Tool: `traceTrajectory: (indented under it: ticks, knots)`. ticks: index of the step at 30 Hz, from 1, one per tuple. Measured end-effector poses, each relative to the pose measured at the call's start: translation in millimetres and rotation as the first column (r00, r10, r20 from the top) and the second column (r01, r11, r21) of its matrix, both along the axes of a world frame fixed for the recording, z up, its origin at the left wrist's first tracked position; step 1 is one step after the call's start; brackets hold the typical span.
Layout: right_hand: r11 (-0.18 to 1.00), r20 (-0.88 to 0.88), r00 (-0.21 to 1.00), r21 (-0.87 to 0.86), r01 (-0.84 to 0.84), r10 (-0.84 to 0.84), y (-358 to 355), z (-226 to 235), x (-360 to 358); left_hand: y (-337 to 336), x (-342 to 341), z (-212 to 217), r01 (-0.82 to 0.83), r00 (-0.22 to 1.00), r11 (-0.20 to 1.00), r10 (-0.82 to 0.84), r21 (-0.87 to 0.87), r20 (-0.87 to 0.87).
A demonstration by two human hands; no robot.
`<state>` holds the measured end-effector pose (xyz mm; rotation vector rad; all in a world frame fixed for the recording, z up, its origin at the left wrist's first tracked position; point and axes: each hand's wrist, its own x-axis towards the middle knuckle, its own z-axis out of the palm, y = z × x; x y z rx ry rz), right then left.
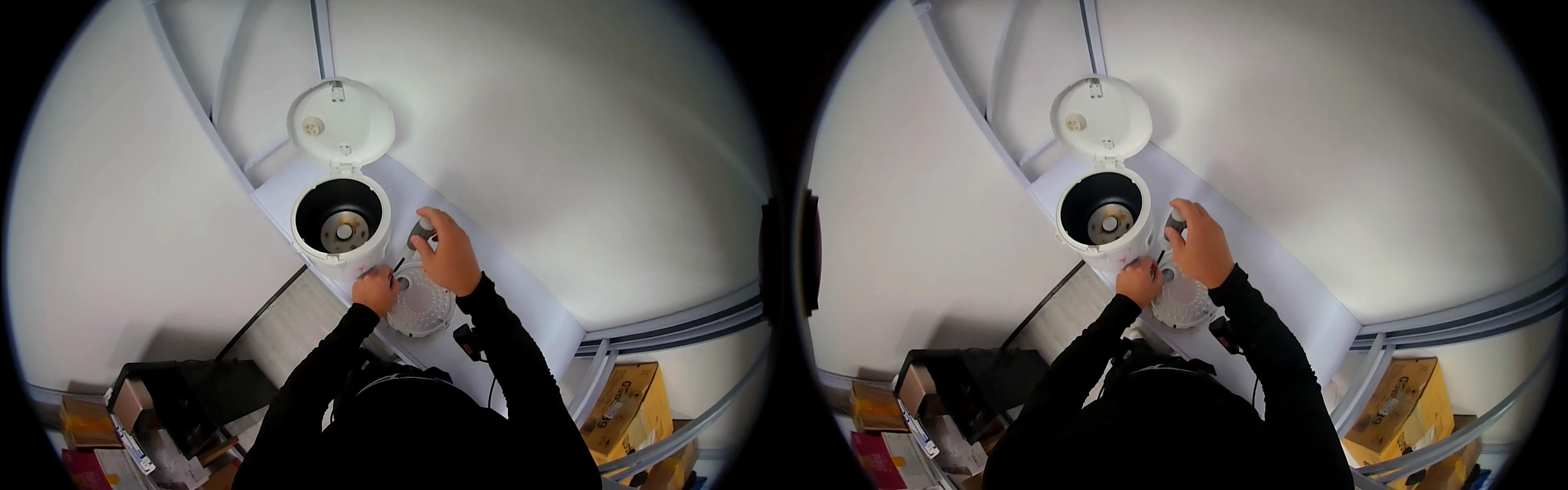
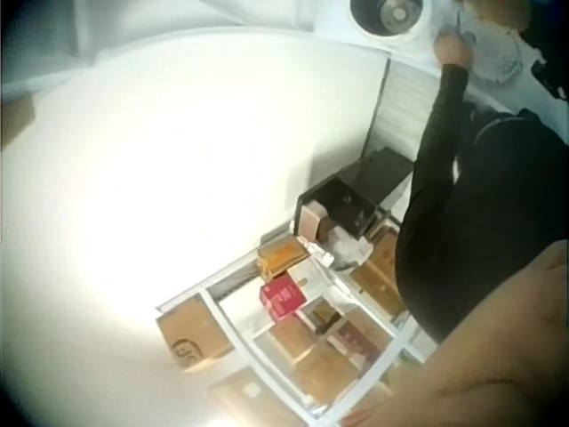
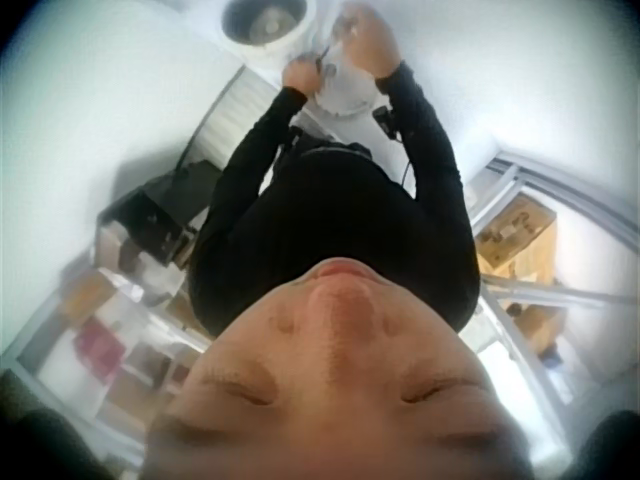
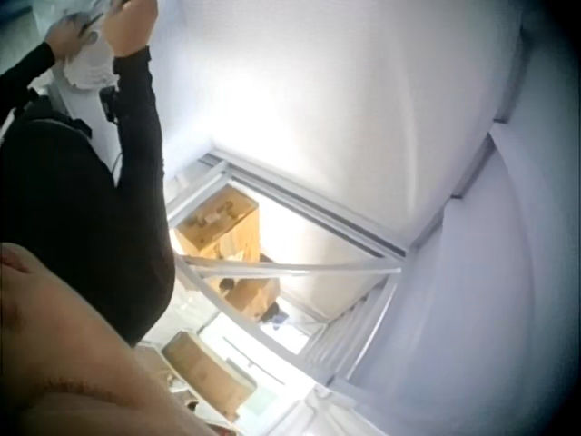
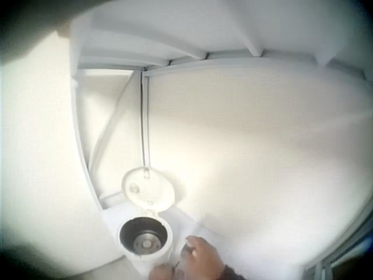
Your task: The person disassembles a white cylindrical appliance on a white table. They remove the lid, then use a screwdriver to pry off and unscrew a perforated metal plate, followed by removing a small white plastic piece from the lid.
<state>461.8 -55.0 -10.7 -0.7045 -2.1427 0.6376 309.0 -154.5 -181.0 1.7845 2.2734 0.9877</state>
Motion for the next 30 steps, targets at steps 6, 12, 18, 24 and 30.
traceTrajectory:
  ticks: [6,12,18,24,30]
  knots:
    - [0.998,-0.065,0.998,-0.064,0.024,-0.028,-3,11,8,-3,-9,-12,0.082,0.996,0.996,-0.082,0.019,0.032]
    - [0.995,-0.100,0.995,-0.100,0.019,-0.029,-6,7,17,-8,1,4,0.052,0.997,0.998,-0.050,-0.034,0.063]
    - [0.991,-0.103,0.994,-0.130,0.032,-0.045,-5,10,24,-11,-4,-1,0.092,0.994,0.996,-0.093,0.010,0.061]
    - [0.994,-0.111,0.993,-0.102,0.032,-0.043,-10,12,29,-10,-3,-5,0.048,0.996,0.997,-0.044,-0.054,0.071]
    - [0.994,-0.126,0.991,-0.101,0.028,-0.041,-12,12,34,-8,1,-2,0.011,0.999,0.995,-0.008,-0.095,0.031]
